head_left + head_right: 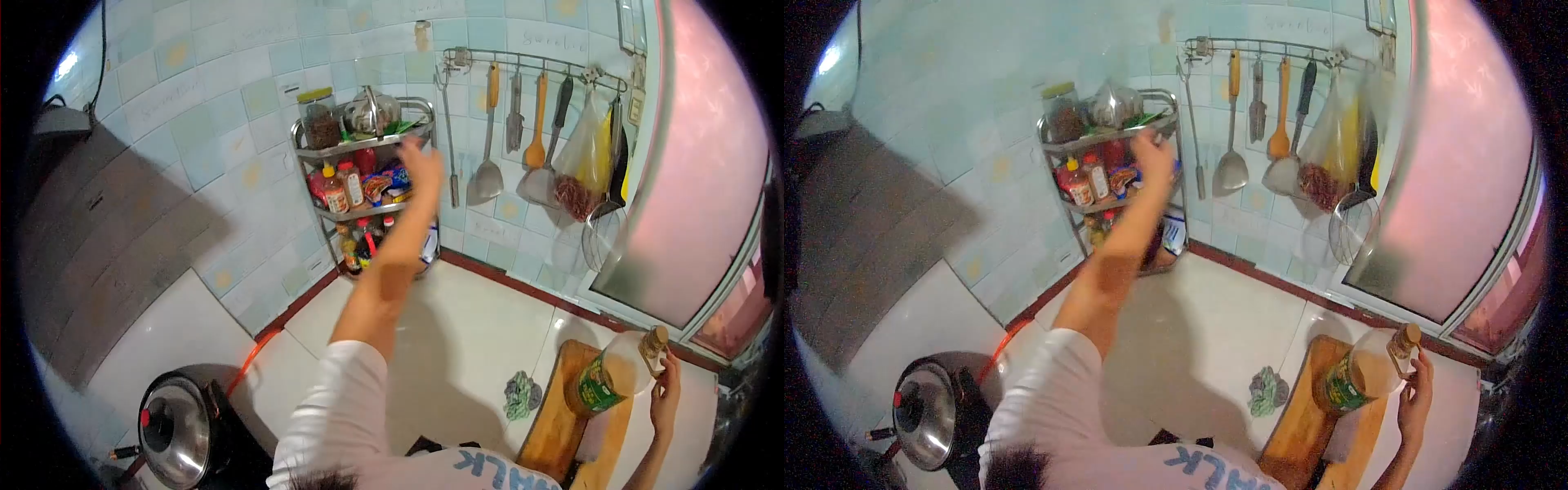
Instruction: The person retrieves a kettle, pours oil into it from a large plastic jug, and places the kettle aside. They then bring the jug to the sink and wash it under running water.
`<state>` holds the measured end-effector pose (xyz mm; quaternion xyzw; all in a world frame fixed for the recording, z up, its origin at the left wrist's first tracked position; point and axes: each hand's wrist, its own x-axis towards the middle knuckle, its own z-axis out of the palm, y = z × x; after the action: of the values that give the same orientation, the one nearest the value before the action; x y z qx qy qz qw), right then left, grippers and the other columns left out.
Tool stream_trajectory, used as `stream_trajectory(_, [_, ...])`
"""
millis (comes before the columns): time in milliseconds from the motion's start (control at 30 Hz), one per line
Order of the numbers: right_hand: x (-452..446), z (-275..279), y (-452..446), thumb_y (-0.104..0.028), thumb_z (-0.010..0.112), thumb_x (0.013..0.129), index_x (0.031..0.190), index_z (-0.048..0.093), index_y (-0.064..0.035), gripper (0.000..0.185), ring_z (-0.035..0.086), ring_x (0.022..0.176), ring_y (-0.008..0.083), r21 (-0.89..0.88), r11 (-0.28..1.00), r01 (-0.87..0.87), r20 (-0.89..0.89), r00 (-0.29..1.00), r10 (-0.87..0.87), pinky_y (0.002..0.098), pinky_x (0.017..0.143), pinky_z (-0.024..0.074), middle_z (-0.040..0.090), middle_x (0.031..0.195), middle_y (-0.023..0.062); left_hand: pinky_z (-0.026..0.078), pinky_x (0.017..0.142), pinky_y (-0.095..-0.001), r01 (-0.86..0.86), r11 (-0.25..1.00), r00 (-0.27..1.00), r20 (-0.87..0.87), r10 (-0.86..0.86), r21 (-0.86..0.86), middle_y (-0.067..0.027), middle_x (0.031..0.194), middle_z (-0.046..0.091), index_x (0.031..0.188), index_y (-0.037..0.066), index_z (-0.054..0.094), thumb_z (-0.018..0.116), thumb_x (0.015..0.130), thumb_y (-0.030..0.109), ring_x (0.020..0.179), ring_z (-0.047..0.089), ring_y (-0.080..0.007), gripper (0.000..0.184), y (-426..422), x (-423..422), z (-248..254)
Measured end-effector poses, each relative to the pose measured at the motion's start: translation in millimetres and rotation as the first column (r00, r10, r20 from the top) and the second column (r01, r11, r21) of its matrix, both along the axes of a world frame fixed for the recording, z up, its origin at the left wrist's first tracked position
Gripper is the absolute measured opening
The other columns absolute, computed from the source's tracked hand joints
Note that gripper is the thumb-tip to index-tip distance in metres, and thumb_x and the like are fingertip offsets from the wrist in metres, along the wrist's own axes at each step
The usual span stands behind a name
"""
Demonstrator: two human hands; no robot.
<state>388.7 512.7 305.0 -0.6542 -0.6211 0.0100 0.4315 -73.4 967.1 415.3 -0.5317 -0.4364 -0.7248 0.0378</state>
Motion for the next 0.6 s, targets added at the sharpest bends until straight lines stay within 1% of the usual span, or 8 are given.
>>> stream_trajectory(33, [-1,-5,1,0.023,0.036,0.066,0.117,0.047,-0.0026,0.058,0.053,0.091,0.0153,0.003,1.000,0.019,-0.015,1.000,-0.018,0.0240,0.074,0.0436,0.041,0.132,0.0093,0.036,0.090,-0.0444,-0.187,0.982,0.979,0.089,0.183,0.030,-0.0243,0.107,0.048,0.105,-0.004,0.047,0.059,0.069,0.009,0.102,0.045,-0.0391,0.040,10,-22,27])
stream_trajectory(133, [-9,-5,6,0.022,0.036,0.065,0.117,0.048,-0.0037,0.059,0.052,0.088,0.0143,-0.010,0.994,0.110,-0.033,0.993,-0.111,0.0234,0.071,0.0430,0.041,0.132,0.0099,0.035,0.093,-0.0475,-0.366,0.918,0.924,0.055,0.378,-0.154,-0.0264,0.112,0.041,0.113,-0.005,0.040,0.055,0.070,0.012,0.106,0.042,-0.0418,0.049,50,-80,77])
stream_trajectory(233, [-12,-11,14,0.022,0.036,0.066,0.115,0.048,-0.0036,0.056,0.052,0.085,0.0142,0.030,0.990,0.139,-0.065,0.988,-0.137,0.0228,0.070,0.0423,0.041,0.131,0.0098,0.043,0.084,-0.0460,-0.149,0.962,0.969,0.161,0.189,-0.230,-0.0240,0.107,0.053,0.110,-0.004,0.047,0.057,0.075,0.020,0.098,0.052,-0.0409,0.043,106,-121,98])
stream_trajectory(300, [-7,-17,18,0.021,0.037,0.067,0.113,0.048,-0.0037,0.054,0.051,0.083,0.0137,0.018,0.983,0.185,-0.098,0.978,-0.183,0.0227,0.070,0.0421,0.041,0.132,0.0098,0.048,0.075,-0.0444,0.022,0.945,0.994,0.109,0.015,-0.327,-0.0230,0.099,0.058,0.104,-0.006,0.052,0.060,0.077,0.025,0.089,0.058,-0.0383,0.042,139,-147,111])
stream_trajectory(400, [-11,-18,23,0.018,0.038,0.072,0.115,0.048,-0.0058,0.050,0.048,0.081,0.0121,-0.009,0.972,0.236,-0.103,0.966,-0.236,0.0231,0.071,0.0421,0.040,0.133,0.0076,0.049,0.069,-0.0428,0.479,0.859,0.729,0.627,-0.273,-0.182,-0.0217,0.095,0.061,0.100,-0.008,0.055,0.061,0.080,0.031,0.083,0.059,-0.0338,0.045,129,-135,127])
stream_trajectory(500, [-9,-27,24,0.015,0.040,0.077,0.117,0.047,-0.0061,0.046,0.046,0.077,0.0104,-0.016,0.958,0.285,-0.090,0.954,-0.285,0.0227,0.069,0.0417,0.039,0.134,0.0067,0.047,0.063,-0.0426,0.178,0.972,0.727,0.686,-0.025,-0.153,-0.0188,0.084,0.063,0.095,-0.008,0.058,0.060,0.081,0.035,0.074,0.059,-0.0303,0.045,110,-107,135])
stream_trajectory(533, [-8,-28,24,0.015,0.041,0.077,0.117,0.047,-0.0059,0.045,0.046,0.077,0.0103,-0.024,0.954,0.300,-0.086,0.950,-0.301,0.0227,0.069,0.0417,0.039,0.135,0.0069,0.045,0.062,-0.0425,0.171,0.951,0.778,0.628,0.030,-0.258,-0.0181,0.082,0.062,0.087,-0.009,0.059,0.062,0.080,0.033,0.073,0.059,-0.0302,0.043,98,-106,137])
stream_trajectory(600, [-7,-30,25,0.015,0.041,0.077,0.117,0.046,-0.0058,0.046,0.046,0.075,0.0101,-0.020,0.951,0.310,-0.084,0.947,-0.310,0.0227,0.068,0.0417,0.038,0.135,0.0070,0.045,0.061,-0.0405,0.037,0.994,0.830,0.556,0.028,-0.106,-0.0169,0.079,0.062,0.080,-0.009,0.059,0.062,0.079,0.033,0.070,0.058,-0.0282,0.043,106,-111,137])
